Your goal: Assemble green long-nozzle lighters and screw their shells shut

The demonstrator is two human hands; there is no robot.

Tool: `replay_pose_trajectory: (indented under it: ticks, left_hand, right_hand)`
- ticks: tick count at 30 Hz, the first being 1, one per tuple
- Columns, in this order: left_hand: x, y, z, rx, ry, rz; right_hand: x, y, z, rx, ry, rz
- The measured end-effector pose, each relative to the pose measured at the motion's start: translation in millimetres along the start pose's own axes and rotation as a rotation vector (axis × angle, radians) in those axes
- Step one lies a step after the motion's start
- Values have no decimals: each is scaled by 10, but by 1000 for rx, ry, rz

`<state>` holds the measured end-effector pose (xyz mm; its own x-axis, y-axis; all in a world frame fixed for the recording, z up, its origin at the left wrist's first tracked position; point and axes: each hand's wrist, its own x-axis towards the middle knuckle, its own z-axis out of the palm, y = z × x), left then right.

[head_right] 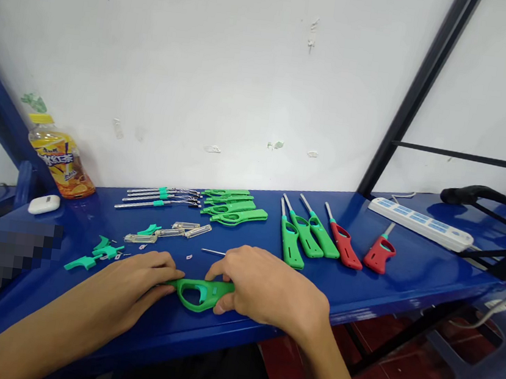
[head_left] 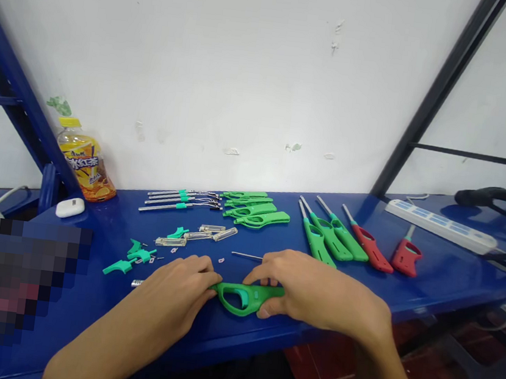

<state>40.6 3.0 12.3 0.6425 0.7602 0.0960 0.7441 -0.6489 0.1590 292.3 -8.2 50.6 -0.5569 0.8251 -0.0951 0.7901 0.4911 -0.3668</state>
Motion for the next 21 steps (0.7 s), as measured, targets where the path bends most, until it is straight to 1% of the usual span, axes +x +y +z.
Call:
replay_pose_trajectory:
  ticks: [6, 13, 21]
  left_hand:
    - [13, 39, 1, 26, -44, -25]
    - [75, 50, 30, 85, -121, -76]
    - [129, 84, 66, 123, -123, -143]
  right_hand:
    - [-15, 22, 47, -23, 41, -3]
    - [3, 0, 54, -24, 57, 41]
    - [38, -22, 52, 25, 63, 109]
